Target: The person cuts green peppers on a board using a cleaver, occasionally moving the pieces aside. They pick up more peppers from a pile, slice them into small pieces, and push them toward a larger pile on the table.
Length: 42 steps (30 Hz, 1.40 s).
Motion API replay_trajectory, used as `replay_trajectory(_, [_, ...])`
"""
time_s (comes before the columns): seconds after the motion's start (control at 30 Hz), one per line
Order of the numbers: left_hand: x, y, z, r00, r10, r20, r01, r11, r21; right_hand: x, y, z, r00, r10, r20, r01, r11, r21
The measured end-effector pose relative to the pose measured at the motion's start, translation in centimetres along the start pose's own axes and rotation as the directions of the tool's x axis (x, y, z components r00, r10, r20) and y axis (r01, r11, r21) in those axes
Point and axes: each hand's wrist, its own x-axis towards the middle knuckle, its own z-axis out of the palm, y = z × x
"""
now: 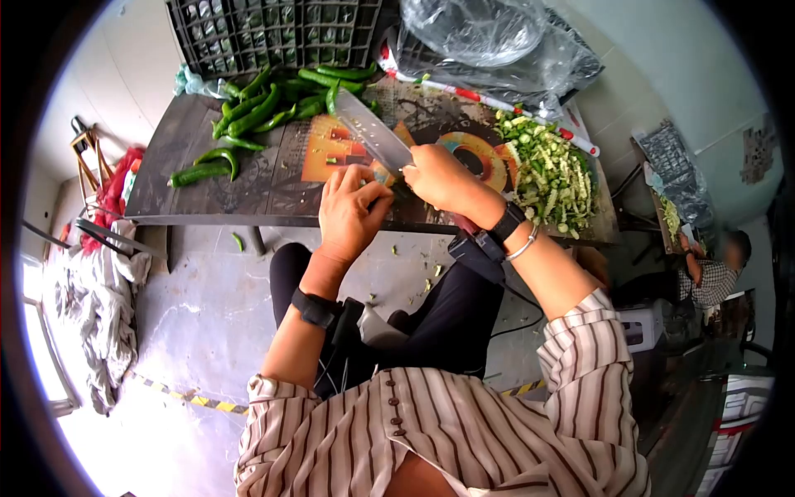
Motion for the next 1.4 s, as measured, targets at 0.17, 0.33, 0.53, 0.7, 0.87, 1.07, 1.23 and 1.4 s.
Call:
replay_trajectory(0.17, [-0.1,-0.1,0.1,0.999,-0.029,0.02,0.029,0.999,0.019,-3.5,1.5,-3.3,0.956,0.289,-0.05,-0.247,0.885,0.395])
replay_trajectory(0.33, [-0.1,0.0,-0.1,1.0,-0.006,0.012,0.005,1.0,0.007,-8.3,2.8,-3.1,0.899,0.419,-0.126,-0.119,0.511,0.851])
replay_trajectory(0.53, [-0.1,0.1,0.0,1.0,-0.002,0.006,0.002,1.0,0.027,-12.7,3.5,-0.1,0.819,0.57,-0.067,-0.036,0.167,0.985])
replay_trajectory(0.7, [0.0,0.2,-0.2,1.0,-0.003,0.03,0.003,1.0,0.017,-14.8,3.4,2.0,0.814,0.578,0.061,-0.078,0.005,0.997])
replay_trajectory(0.87, [0.1,0.4,-0.1,0.992,-0.128,0.012,0.127,0.987,0.104,-16.1,3.4,3.2,0.825,0.559,0.082,-0.075,-0.037,0.997])
replay_trajectory(1.07, [-0.1,-0.2,0.0,0.997,-0.057,0.042,0.05,0.988,0.149,-16.8,2.9,4.3,0.83,0.542,0.133,-0.092,-0.102,0.991])
replay_trajectory(1.23, [0.1,0.0,0.1,0.991,-0.079,0.105,0.069,0.993,0.093,-16.9,3.8,5.1,0.837,0.524,0.159,-0.079,-0.172,0.982])
replay_trajectory(1.4, [0.2,-0.3,0.0,0.985,-0.02,0.172,0.007,0.997,0.074,-17.1,4.1,5.8,0.825,0.531,0.193,-0.096,-0.206,0.974])
